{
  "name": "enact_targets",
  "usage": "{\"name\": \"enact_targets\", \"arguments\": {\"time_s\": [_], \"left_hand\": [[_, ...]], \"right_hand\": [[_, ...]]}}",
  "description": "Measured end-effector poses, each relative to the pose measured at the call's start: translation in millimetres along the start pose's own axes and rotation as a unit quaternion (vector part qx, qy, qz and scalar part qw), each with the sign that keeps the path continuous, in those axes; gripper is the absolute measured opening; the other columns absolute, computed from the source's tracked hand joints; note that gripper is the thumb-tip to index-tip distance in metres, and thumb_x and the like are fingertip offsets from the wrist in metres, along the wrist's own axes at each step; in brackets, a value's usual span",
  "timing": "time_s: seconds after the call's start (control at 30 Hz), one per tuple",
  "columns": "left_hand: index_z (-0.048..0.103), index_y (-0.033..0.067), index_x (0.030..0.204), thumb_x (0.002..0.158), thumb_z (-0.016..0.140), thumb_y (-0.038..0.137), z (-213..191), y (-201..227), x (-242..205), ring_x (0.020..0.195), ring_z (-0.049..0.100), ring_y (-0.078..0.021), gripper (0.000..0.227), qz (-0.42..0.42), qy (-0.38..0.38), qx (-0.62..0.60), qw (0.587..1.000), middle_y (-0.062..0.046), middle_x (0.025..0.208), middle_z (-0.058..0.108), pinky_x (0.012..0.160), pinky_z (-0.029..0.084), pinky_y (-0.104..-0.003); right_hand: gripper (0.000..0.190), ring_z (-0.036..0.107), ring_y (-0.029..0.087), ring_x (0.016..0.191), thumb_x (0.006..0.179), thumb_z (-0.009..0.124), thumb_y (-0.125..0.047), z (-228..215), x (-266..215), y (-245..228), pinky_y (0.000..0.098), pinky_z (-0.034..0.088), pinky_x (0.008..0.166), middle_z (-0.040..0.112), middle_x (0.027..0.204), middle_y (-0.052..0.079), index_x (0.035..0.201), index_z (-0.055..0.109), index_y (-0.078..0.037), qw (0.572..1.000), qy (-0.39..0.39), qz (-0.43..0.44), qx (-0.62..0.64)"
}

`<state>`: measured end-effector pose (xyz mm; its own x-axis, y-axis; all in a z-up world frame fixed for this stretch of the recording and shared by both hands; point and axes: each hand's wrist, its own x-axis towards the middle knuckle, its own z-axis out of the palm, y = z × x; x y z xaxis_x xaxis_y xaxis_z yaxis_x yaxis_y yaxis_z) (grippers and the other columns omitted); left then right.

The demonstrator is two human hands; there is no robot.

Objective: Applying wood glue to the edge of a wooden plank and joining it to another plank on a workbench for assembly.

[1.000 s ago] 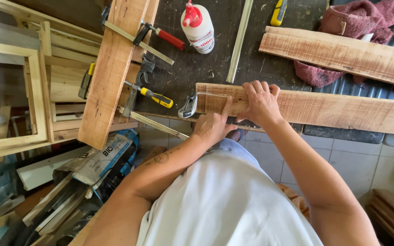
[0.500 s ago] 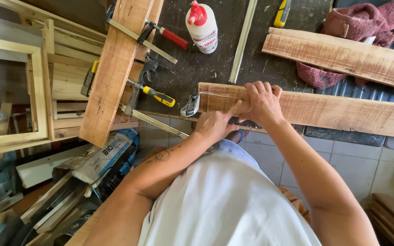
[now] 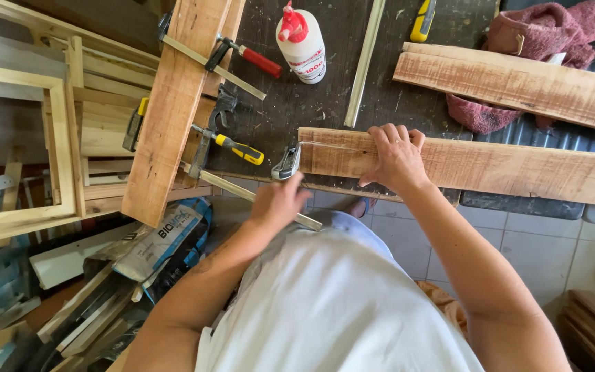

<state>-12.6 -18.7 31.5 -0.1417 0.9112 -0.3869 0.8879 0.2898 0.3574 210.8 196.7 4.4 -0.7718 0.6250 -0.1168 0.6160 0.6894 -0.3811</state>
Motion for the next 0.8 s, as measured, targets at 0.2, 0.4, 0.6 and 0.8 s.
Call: {"name": "enact_targets", "arguments": {"time_s": [0.2,0.4,0.6,0.8], "left_hand": [[0.052,-0.0048,0.132,0.11,0.05,0.047,-73.1,-26.0,11.2,0.057,0.074,-0.0229,0.057,-0.27,0.103,-0.484,0.826,-0.017,0.074,0.072,0.043,0.057,-0.028],[0.019,-0.0132,0.157,0.077,0.089,0.064,-124.3,6.1,41.9,0.071,0.079,-0.0329,0.132,-0.25,-0.072,-0.562,0.785,-0.036,0.114,0.063,0.048,0.067,-0.032],[0.045,-0.002,0.155,0.064,0.092,0.016,-119.3,-13.8,52.5,0.108,0.073,-0.0375,0.104,-0.313,-0.088,-0.475,0.818,-0.035,0.135,0.058,0.082,0.065,-0.044],[0.063,0.0042,0.144,0.067,0.089,0.022,-143.5,-46.0,43.2,0.106,0.07,-0.0314,0.083,-0.279,-0.078,-0.37,0.883,-0.021,0.122,0.07,0.084,0.059,-0.041]], "right_hand": [[0.114,0.053,0.028,0.117,0.042,0.098,-0.055,-1.0,0.9,-1.4,0.0503,0.033,0.103,0.058,0.12,0.008,0.14,0.059,-0.013,1.0,-0.004,-0.006,-0.01],[0.112,0.053,0.026,0.118,0.043,0.095,-0.059,0.9,-0.5,-1.5,0.0493,0.032,0.103,0.058,0.12,0.006,0.139,0.059,-0.014,1.0,0.009,0.0,-0.012],[0.112,0.052,0.026,0.118,0.044,0.095,-0.058,6.7,-1.1,2.5,0.049,0.031,0.103,0.057,0.12,0.006,0.14,0.057,-0.014,1.0,0.015,-0.005,-0.01],[0.111,0.052,0.026,0.119,0.045,0.094,-0.059,5.3,0.3,1.2,0.0497,0.032,0.103,0.058,0.12,0.005,0.14,0.058,-0.015,1.0,0.013,-0.001,-0.008]]}}
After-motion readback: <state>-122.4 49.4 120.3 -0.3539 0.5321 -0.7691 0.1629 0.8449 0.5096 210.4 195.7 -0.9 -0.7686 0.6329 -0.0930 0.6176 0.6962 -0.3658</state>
